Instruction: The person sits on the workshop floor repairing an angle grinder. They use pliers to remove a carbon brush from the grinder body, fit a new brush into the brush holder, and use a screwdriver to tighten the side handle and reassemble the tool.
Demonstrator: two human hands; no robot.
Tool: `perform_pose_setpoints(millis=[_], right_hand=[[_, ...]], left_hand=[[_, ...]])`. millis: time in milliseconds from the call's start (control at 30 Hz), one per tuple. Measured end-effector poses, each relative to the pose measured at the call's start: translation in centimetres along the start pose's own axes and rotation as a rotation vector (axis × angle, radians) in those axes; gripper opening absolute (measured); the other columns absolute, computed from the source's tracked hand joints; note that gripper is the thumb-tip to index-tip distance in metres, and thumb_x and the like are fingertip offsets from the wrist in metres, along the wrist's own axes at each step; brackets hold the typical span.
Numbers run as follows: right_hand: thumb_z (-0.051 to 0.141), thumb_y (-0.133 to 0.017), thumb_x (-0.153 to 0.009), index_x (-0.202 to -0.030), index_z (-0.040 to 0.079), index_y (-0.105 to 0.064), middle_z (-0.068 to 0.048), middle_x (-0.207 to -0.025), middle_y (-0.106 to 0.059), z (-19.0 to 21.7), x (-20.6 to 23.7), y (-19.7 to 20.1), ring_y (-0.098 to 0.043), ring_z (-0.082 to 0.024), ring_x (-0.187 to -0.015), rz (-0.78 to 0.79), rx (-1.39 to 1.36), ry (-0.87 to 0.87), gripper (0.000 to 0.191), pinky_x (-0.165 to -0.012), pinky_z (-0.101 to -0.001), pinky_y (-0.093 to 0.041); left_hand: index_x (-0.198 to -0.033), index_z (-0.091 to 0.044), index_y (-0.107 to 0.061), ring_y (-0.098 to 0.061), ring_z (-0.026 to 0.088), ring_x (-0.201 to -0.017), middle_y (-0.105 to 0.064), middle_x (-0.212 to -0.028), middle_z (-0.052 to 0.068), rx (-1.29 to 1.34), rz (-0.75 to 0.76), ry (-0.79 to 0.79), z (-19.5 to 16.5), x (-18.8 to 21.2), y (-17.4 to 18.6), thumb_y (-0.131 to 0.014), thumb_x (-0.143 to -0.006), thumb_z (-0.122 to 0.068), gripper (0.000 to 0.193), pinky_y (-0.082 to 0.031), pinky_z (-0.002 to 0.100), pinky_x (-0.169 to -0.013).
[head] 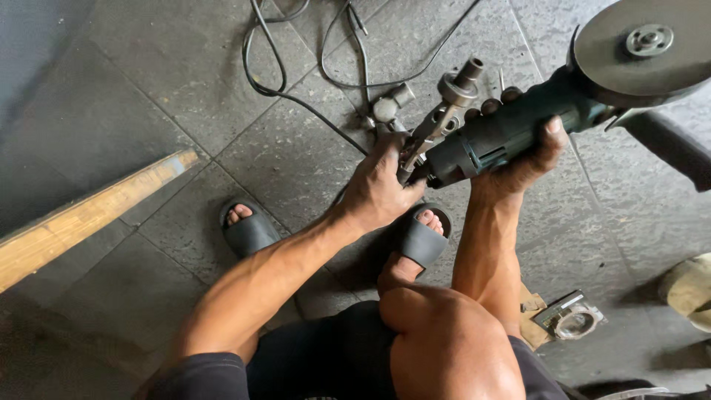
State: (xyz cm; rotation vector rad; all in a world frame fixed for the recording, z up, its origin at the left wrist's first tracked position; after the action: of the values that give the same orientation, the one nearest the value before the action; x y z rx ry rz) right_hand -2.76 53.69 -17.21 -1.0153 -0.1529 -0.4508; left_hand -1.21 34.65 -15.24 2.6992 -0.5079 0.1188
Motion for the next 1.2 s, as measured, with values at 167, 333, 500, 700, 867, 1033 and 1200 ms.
perform_pose_setpoints(millis=[167, 333, 500, 700, 867, 1033, 1200], right_hand=[[0.044, -0.070, -0.092, -0.133, -0.006, -0.058, -0.020, -0.116, -0.069, -0.7, 0.1, -0.3, -0.071, -0.032, -0.101, -0.004, 0.021, -0.021, 0.066, -0.094, -0.0447, -0.060], [0.041, -0.070, -0.092, -0.133, -0.001, -0.058, -0.016, -0.118, -0.069, -1.2, 0.9, 0.5, -0.071, -0.030, -0.102, -0.050, 0.011, 0.014, 0.060, -0.096, -0.0461, -0.059], [0.046, -0.069, -0.096, -0.133, -0.002, -0.060, -0.015, -0.116, -0.070, -1.9, 1.4, 0.2, -0.071, -0.028, -0.104, 0.040, 0.044, -0.011, 0.061, -0.098, -0.0417, -0.058], [0.044, -0.069, -0.098, -0.126, -0.003, -0.057, -0.013, -0.119, -0.069, -1.8, 1.4, -0.1, -0.067, -0.027, -0.105, 0.016, 0.019, 0.023, 0.055, -0.101, -0.0425, -0.055], [0.042, -0.070, -0.091, -0.132, 0.009, -0.058, -0.011, -0.120, -0.070, -1.2, 1.7, -0.2, -0.069, -0.029, -0.102, -0.027, 0.014, 0.013, 0.055, -0.095, -0.0479, -0.058], [0.041, -0.070, -0.098, -0.136, 0.007, -0.055, -0.015, -0.120, -0.067, -0.5, 1.4, 0.2, -0.065, -0.029, -0.101, -0.030, 0.002, 0.068, 0.053, -0.093, -0.0436, -0.054], [0.044, -0.068, -0.097, -0.139, 0.008, -0.051, -0.014, -0.123, -0.065, -1.0, 1.1, 0.6, -0.067, -0.029, -0.108, -0.017, -0.046, 0.043, 0.058, -0.099, -0.0444, -0.056]], left_hand=[[-0.128, 0.000, -0.052, -0.064, 0.043, -0.106, -0.062, -0.117, 0.024, -0.057, 0.068, 0.009, -0.1, 0.3, 0.6, -0.075, -0.082, -0.014, 0.054, -0.054, 0.048, -0.088], [-0.124, -0.001, -0.055, -0.068, 0.044, -0.099, -0.069, -0.106, 0.024, 0.029, 0.076, 0.233, 1.8, 0.7, 0.1, -0.074, -0.083, -0.021, 0.050, -0.054, 0.049, -0.085], [-0.124, 0.000, -0.055, -0.068, 0.045, -0.096, -0.069, -0.102, 0.027, 0.043, 0.130, 0.278, 2.6, 0.3, -0.3, -0.074, -0.082, -0.024, 0.052, -0.054, 0.049, -0.083], [-0.122, 0.002, -0.054, -0.066, 0.043, -0.101, -0.066, -0.111, 0.026, -0.110, 0.121, 0.178, 1.2, -0.1, 0.0, -0.074, -0.084, -0.020, 0.049, -0.054, 0.048, -0.087], [-0.122, 0.001, -0.054, -0.066, 0.041, -0.102, -0.064, -0.114, 0.024, -0.114, 0.035, -0.006, -0.8, 0.0, 0.3, -0.070, -0.084, -0.012, 0.043, -0.055, 0.048, -0.086], [-0.116, -0.002, -0.057, -0.068, 0.042, -0.096, -0.068, -0.105, 0.023, -0.062, 0.091, 0.198, 0.6, 0.0, -1.6, -0.072, -0.085, -0.018, 0.039, -0.055, 0.049, -0.082], [-0.118, 0.001, -0.055, -0.069, 0.044, -0.089, -0.069, -0.096, 0.024, 0.051, 0.138, 0.331, 1.9, 0.0, -3.1, -0.072, -0.083, -0.022, 0.045, -0.055, 0.048, -0.076]])
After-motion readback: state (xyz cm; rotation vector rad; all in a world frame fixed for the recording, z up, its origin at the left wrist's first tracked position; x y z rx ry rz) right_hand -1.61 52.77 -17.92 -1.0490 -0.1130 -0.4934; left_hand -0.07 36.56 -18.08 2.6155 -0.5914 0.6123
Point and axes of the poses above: each hand's wrist, its own x-axis away from the middle knuckle, its own y-axis out of the back of the hand, z = x × y, the point moved 7 cm from there along -x, towards the middle knuckle
